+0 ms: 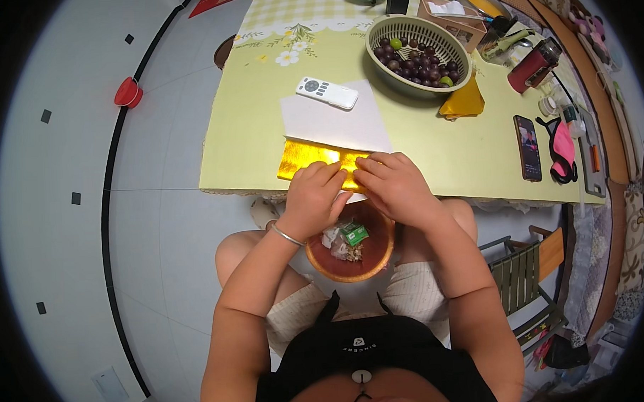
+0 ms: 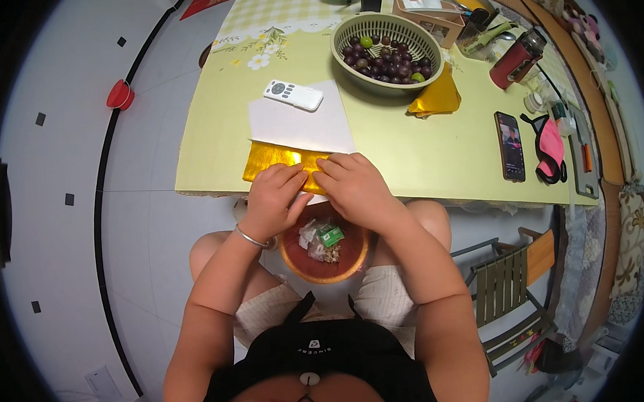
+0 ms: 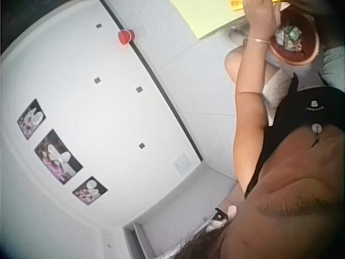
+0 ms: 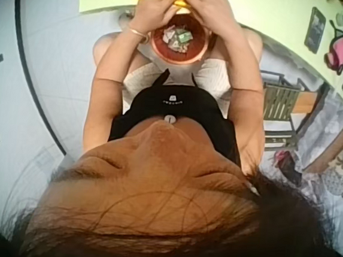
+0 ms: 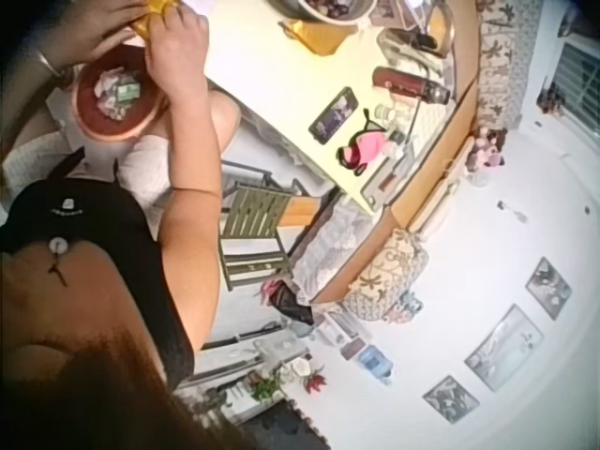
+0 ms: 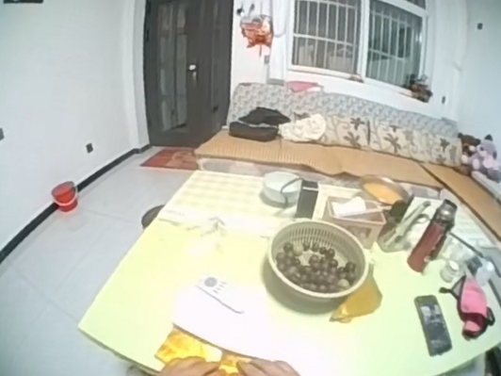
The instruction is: The person repeatedly folds a small rectangular piece of gold foil paper over a white card. They fold the foil in half, unfold it, and repeat the folding process multiple times, smoothing the creases with their fingers.
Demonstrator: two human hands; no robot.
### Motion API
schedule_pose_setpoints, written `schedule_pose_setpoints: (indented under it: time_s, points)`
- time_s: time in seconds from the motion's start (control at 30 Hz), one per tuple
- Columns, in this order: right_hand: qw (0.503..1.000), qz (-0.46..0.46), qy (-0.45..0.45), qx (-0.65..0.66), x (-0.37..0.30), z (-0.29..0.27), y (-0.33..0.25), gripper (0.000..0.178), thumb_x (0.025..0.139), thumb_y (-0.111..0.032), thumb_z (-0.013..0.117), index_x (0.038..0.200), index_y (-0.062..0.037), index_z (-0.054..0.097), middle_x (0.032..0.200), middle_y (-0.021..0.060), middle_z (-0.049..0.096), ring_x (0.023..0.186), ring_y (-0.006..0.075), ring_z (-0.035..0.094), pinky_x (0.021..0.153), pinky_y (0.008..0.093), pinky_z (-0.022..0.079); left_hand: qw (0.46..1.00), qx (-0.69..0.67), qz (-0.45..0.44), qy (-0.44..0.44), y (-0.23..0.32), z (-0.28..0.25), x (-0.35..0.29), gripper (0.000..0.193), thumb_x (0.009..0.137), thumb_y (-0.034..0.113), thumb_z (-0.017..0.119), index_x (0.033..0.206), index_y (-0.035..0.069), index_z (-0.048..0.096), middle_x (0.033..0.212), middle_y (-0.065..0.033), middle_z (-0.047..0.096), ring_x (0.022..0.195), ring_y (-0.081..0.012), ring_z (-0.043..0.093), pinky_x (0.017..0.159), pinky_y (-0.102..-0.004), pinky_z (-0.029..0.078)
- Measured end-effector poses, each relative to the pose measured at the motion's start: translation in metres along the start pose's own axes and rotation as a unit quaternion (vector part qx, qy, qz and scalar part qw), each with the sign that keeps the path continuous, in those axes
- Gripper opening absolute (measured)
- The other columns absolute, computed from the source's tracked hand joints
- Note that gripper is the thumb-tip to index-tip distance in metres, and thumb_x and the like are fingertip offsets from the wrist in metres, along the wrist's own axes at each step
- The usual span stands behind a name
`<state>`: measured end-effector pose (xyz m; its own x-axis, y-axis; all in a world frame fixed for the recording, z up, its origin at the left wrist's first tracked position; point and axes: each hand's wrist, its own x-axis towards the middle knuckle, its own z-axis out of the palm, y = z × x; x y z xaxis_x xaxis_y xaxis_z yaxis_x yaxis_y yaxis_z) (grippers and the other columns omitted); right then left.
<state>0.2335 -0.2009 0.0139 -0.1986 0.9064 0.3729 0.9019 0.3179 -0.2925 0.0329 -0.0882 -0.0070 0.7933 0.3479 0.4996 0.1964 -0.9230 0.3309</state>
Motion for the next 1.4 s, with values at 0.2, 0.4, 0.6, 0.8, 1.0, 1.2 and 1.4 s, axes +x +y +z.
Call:
schedule_pose_setpoints:
  time_s: [0.2, 0.4, 0.6, 0.8, 1.0, 1.2, 1.4]
  points:
    - [0.999, 0.025, -0.013, 0.035, 0.002, -0.004, -0.001, 0.037, 0.078, -0.018, 0.077, 0.111, -0.0063, 0.069, 0.128, 0.0119, 0.067, 0.122, 0.0298, 0.059, 0.098, 0.0422, 0.047, 0.999, 0.035, 0.017, 0.004, 0.003, 0.0, 0.006, 0.032, 0.078, 0.019, 0.079, 0.104, 0.002, 0.071, 0.114, -0.0159, 0.071, 0.102, -0.0341, 0.066, 0.086, -0.044, 0.054]
    - [0.998, 0.021, -0.054, 0.018, -0.004, -0.01, 0.013, 0.043, 0.077, -0.02, 0.078, 0.116, -0.0053, 0.065, 0.135, 0.0122, 0.062, 0.127, 0.0306, 0.057, 0.101, 0.0422, 0.047, 0.998, 0.053, 0.015, 0.0, 0.005, 0.002, 0.002, 0.029, 0.078, 0.02, 0.079, 0.101, 0.003, 0.071, 0.114, -0.0165, 0.071, 0.105, -0.0339, 0.067, 0.086, -0.0437, 0.054]
    - [0.998, 0.022, -0.064, -0.018, -0.01, -0.014, 0.004, 0.037, 0.078, -0.017, 0.076, 0.11, -0.0033, 0.063, 0.12, 0.0099, 0.063, 0.116, 0.0281, 0.059, 0.093, 0.0384, 0.048, 0.998, 0.027, 0.045, -0.016, 0.009, 0.0, -0.004, 0.033, 0.076, 0.023, 0.081, 0.1, 0.003, 0.07, 0.117, -0.0166, 0.07, 0.11, -0.0355, 0.066, 0.089, -0.0447, 0.053]
    - [0.998, 0.018, -0.052, 0.017, -0.008, -0.016, 0.001, 0.023, 0.082, -0.014, 0.073, 0.101, -0.0059, 0.066, 0.114, 0.0068, 0.065, 0.11, 0.0265, 0.059, 0.088, 0.0384, 0.048, 0.999, -0.012, 0.029, 0.002, 0.017, 0.003, -0.003, 0.034, 0.075, 0.025, 0.083, 0.098, 0.004, 0.069, 0.119, -0.0162, 0.067, 0.108, -0.0355, 0.065, 0.087, -0.0441, 0.051]
    - [0.984, 0.086, 0.032, 0.15, -0.006, -0.003, 0.014, 0.017, 0.082, -0.016, 0.076, 0.094, -0.0076, 0.067, 0.096, 0.0079, 0.068, 0.096, 0.0308, 0.064, 0.082, 0.0413, 0.051, 0.996, -0.055, -0.035, 0.058, 0.018, 0.015, -0.003, 0.025, 0.076, 0.02, 0.083, 0.088, 0.004, 0.069, 0.104, -0.0136, 0.064, 0.096, -0.0329, 0.062, 0.083, -0.0437, 0.049]
    - [0.958, 0.224, 0.054, 0.169, 0.001, 0.011, 0.023, 0.018, 0.085, -0.015, 0.076, 0.097, -0.0052, 0.069, 0.094, 0.0112, 0.07, 0.092, 0.0328, 0.066, 0.081, 0.041, 0.054, 0.982, -0.094, -0.14, 0.088, 0.019, 0.022, 0.006, 0.015, 0.077, 0.012, 0.078, 0.077, 0.003, 0.066, 0.092, -0.0122, 0.06, 0.089, -0.0325, 0.058, 0.079, -0.0434, 0.047]
    - [0.984, 0.13, 0.108, 0.054, -0.003, 0.01, 0.014, 0.031, 0.084, -0.011, 0.077, 0.112, -0.0009, 0.068, 0.114, 0.0157, 0.07, 0.11, 0.0346, 0.066, 0.098, 0.0446, 0.053, 0.981, -0.063, -0.164, 0.084, 0.009, 0.025, 0.015, 0.017, 0.077, 0.009, 0.075, 0.071, 0.004, 0.06, 0.088, -0.0145, 0.059, 0.087, -0.0358, 0.057, 0.078, -0.0461, 0.046]
